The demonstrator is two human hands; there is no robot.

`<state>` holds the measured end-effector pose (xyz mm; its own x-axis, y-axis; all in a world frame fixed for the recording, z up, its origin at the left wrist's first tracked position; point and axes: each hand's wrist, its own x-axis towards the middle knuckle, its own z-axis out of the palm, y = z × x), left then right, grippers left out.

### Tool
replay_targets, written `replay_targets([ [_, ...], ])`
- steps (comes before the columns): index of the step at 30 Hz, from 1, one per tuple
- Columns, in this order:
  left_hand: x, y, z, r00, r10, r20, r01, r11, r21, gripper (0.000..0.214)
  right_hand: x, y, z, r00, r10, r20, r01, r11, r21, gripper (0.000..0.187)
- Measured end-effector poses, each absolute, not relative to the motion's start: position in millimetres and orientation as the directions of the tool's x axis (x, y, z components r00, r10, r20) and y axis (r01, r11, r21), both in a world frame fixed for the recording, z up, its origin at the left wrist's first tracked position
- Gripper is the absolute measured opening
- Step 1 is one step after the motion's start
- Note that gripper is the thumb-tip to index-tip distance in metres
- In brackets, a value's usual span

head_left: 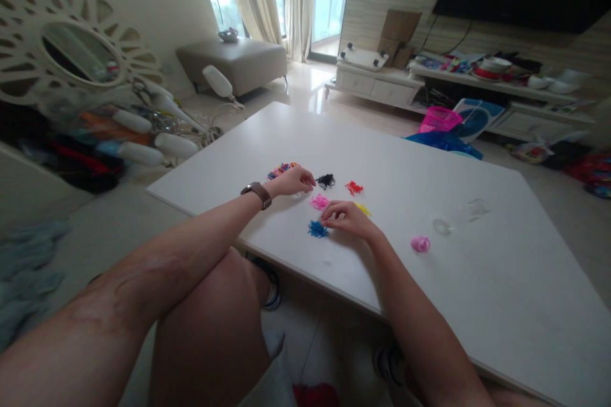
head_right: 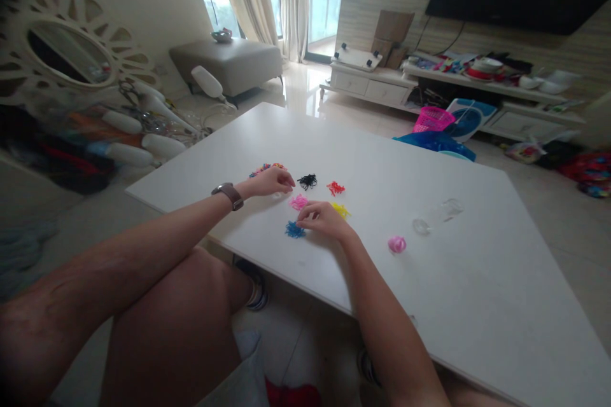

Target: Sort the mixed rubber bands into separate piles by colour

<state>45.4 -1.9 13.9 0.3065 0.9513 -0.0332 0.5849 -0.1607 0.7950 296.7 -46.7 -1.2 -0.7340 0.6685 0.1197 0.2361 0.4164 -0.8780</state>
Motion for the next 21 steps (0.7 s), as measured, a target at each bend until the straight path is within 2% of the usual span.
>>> replay_targets([
  [4,38.3,-0.2,22.6,0.203,0.978,-0.047,0.582,-0.082,0.809,0.017,296.5,-47.7,-6.4,-0.757,0.644,0.113,0.262,0.458,-0.850,0.008],
  [8,20.2,3.3,33.6,-0.100,0.995,0.027,0.575,0.035,0.818,0.018,295.1,-48.0,-8.1,-0.724,0.678,0.127,0.308,0.483,-0.820,0.005],
  [11,10.8,3.0,37.2,-0.248,0.968,0.036,0.539,0.107,0.835,0.019,293.9,-47.3,-7.5,-0.689,0.707,0.160,0.321,0.495,-0.808,0.007],
  [21,6.2,-6.8,28.8,-0.255,0.963,-0.083,0.545,0.214,0.810,0.016,293.5,-44.8,-5.1,-0.586,0.751,0.304,0.321,0.560,-0.764,0.006],
])
